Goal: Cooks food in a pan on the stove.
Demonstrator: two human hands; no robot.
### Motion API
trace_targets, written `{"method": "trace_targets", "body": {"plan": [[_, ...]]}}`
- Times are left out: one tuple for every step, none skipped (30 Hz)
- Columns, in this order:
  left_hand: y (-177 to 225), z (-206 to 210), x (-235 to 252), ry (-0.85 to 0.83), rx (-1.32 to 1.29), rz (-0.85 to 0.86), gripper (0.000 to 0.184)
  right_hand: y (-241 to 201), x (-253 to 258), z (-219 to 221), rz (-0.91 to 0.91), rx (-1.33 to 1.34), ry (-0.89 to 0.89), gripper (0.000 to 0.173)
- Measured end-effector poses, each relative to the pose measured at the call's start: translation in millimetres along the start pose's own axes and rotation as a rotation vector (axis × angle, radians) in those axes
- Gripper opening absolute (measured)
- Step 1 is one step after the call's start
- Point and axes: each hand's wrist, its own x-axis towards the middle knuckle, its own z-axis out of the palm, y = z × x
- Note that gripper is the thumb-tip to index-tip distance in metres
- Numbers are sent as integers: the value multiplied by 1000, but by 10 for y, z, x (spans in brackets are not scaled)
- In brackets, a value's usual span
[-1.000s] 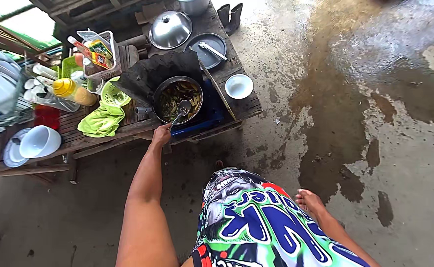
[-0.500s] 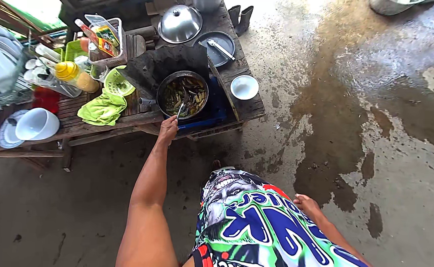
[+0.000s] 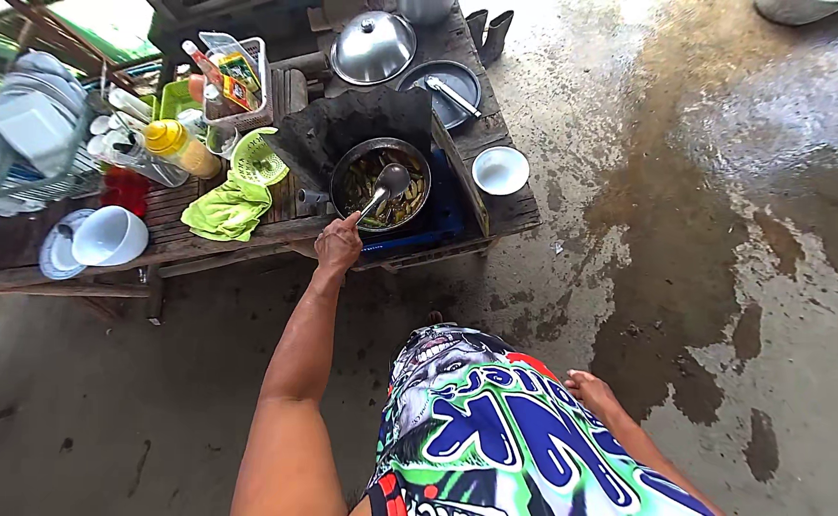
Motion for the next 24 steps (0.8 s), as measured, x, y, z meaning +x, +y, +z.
{"method": "trace_targets", "body": {"plan": [[-22, -23, 23, -12, 64, 4, 42, 7, 2, 44, 0, 10, -3, 42], [-50, -35, 56, -26, 126, 12, 43, 11, -2, 85, 1, 18, 1, 41], [-72, -43, 85, -48, 169, 17, 43, 5, -22, 123, 5, 27, 5, 42], [-90, -45, 113, -69, 206, 18, 42, 3, -38, 156, 12, 38, 6, 42], [-107, -42, 140, -88, 239, 20, 42, 11, -39, 185, 17, 52, 9, 42], [-115, -42, 164, -112, 265, 20, 44, 24, -43, 211, 21, 69, 9, 42], [-118, -38, 185, -130, 285, 23, 45, 43, -47, 234, 25, 80, 10, 42], [-115, -35, 203, -145, 300, 25, 45, 58, -55, 257, 29, 87, 12, 42], [-111, -34, 222, -159, 311, 27, 45, 70, -73, 278, 34, 90, 14, 42], [-109, -31, 242, -172, 327, 31, 44, 86, -101, 295, 40, 89, 13, 42], [-109, -27, 258, -184, 338, 33, 44, 109, -129, 309, 44, 88, 14, 42], [-113, -21, 273, -191, 342, 38, 43, 129, -154, 318, 51, 87, 13, 43], [-121, -14, 287, -195, 342, 42, 42, 154, -168, 322, 58, 88, 13, 43], [-130, -9, 298, -197, 345, 46, 42, 183, -178, 322, 66, 90, 13, 43], [-137, -9, 302, -196, 341, 48, 43, 211, -189, 320, 72, 89, 17, 42], [-144, -18, 301, -193, 338, 49, 43, 240, -195, 314, 76, 89, 18, 42], [-146, -34, 295, -190, 332, 50, 44, 264, -197, 306, 80, 90, 16, 42], [-142, -56, 282, -185, 323, 48, 45, 284, -196, 293, 83, 88, 15, 42], [-135, -79, 265, -176, 315, 46, 45, 296, -193, 278, 86, 84, 15, 42], [-128, -100, 248, -166, 313, 45, 44, 311, -181, 260, 88, 83, 13, 42], [-119, -122, 230, -151, 314, 46, 44, 322, -166, 242, 85, 81, 14, 42], [-100, -151, 206, -139, 315, 47, 43, 322, -157, 221, 83, 81, 14, 42], [-77, -186, 180, -131, 311, 47, 43, 312, -146, 195, 80, 80, 10, 42], [-52, -222, 152, -119, 310, 49, 44, 299, -130, 164, 77, 78, 7, 42]]}}
